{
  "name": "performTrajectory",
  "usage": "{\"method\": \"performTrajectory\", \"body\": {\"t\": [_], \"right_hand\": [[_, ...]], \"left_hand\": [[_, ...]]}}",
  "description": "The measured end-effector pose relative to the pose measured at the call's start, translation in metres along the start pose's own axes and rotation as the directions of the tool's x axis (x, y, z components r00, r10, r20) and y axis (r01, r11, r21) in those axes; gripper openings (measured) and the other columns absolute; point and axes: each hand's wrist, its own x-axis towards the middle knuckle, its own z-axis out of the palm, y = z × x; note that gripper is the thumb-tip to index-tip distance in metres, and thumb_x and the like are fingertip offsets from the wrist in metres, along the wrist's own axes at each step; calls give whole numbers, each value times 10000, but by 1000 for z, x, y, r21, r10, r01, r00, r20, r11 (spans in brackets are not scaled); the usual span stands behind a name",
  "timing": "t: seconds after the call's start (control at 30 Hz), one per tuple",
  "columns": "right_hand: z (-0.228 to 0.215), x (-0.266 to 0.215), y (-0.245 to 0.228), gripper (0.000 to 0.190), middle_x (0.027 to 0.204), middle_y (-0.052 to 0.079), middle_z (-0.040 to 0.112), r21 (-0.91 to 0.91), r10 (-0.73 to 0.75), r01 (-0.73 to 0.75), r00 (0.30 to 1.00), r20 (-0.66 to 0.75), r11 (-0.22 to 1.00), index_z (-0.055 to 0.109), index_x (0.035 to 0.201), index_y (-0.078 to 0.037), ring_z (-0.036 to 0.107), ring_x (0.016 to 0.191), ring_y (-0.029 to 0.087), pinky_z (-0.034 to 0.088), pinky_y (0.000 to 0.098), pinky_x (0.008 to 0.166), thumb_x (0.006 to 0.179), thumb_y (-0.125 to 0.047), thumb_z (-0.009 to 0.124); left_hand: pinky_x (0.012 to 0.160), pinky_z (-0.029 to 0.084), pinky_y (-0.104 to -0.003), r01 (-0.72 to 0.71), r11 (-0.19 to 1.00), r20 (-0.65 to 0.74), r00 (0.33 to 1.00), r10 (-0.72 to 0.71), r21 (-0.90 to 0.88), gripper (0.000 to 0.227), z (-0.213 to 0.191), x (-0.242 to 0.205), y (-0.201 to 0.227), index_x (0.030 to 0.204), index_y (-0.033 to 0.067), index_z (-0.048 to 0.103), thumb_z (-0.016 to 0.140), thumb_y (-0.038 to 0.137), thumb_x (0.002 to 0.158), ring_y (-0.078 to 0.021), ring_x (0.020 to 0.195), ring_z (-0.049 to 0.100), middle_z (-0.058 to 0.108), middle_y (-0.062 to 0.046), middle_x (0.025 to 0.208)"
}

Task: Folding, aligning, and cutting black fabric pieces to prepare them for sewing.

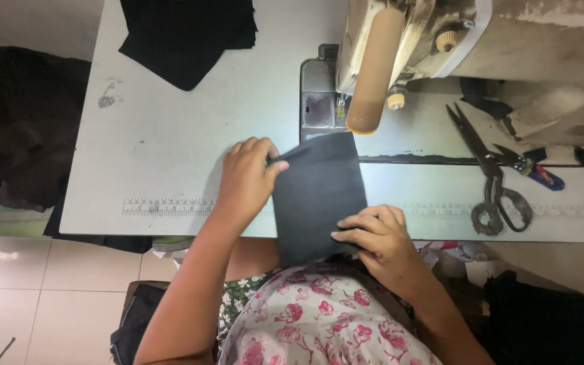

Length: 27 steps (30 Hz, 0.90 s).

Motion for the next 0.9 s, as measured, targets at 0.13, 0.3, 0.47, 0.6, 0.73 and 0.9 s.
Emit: {"method": "performTrajectory", "body": {"t": [0.13,0.3,0.47,0.6,0.73,0.9], "right_hand": [[4,20,-9,219,1252,-140,702,19,21,-20,999,-26,1000,757,1145,-333,565,1120,161,344,374,996,951,-273,674],[-10,24,-5,211,1250,60,707,349,212,-157,969,-125,924,753,1135,-124,630,1169,265,441,417,1047,965,-211,664],[-4,23,6,262,1204,205,619,781,482,-123,841,-245,612,650,1090,76,646,1109,265,556,447,1038,1090,-131,490],[-10,24,2,254,1147,221,622,729,435,-125,864,-254,673,658,1063,114,668,1085,283,569,445,990,1078,-96,514],[-18,17,0,218,1140,188,653,636,381,-164,898,-220,754,713,1083,42,650,1091,274,514,427,987,1063,-94,543],[-4,21,-7,521,1305,49,663,259,24,7,993,-116,966,672,1309,-153,550,1191,260,354,454,1078,901,-476,693]], "left_hand": [[886,505,-487,54,981,-89,995,-38,186,355,-23,13,2,1174,66,578,768,247,935,-387,1080,610,597,-176,1154],[966,491,-479,-337,928,-22,941,338,-161,252,-16,-60,39,1142,15,676,649,210,985,-401,1067,642,675,-205,1065],[1000,509,-427,-417,909,-80,905,417,27,207,12,-110,61,1118,76,709,713,222,972,-324,1164,665,712,-109,1136],[1061,504,-412,-365,930,-98,928,360,-40,140,8,-111,66,1044,77,719,696,201,982,-305,1184,675,738,-80,1106],[1058,516,-435,-411,911,-112,904,413,36,137,15,-115,61,1060,99,715,730,173,946,-312,1153,687,725,-69,1052],[1058,515,-396,-352,934,-113,932,345,-54,122,25,-115,48,1059,141,725,689,120,944,-246,1115,699,732,-11,1026]]}}
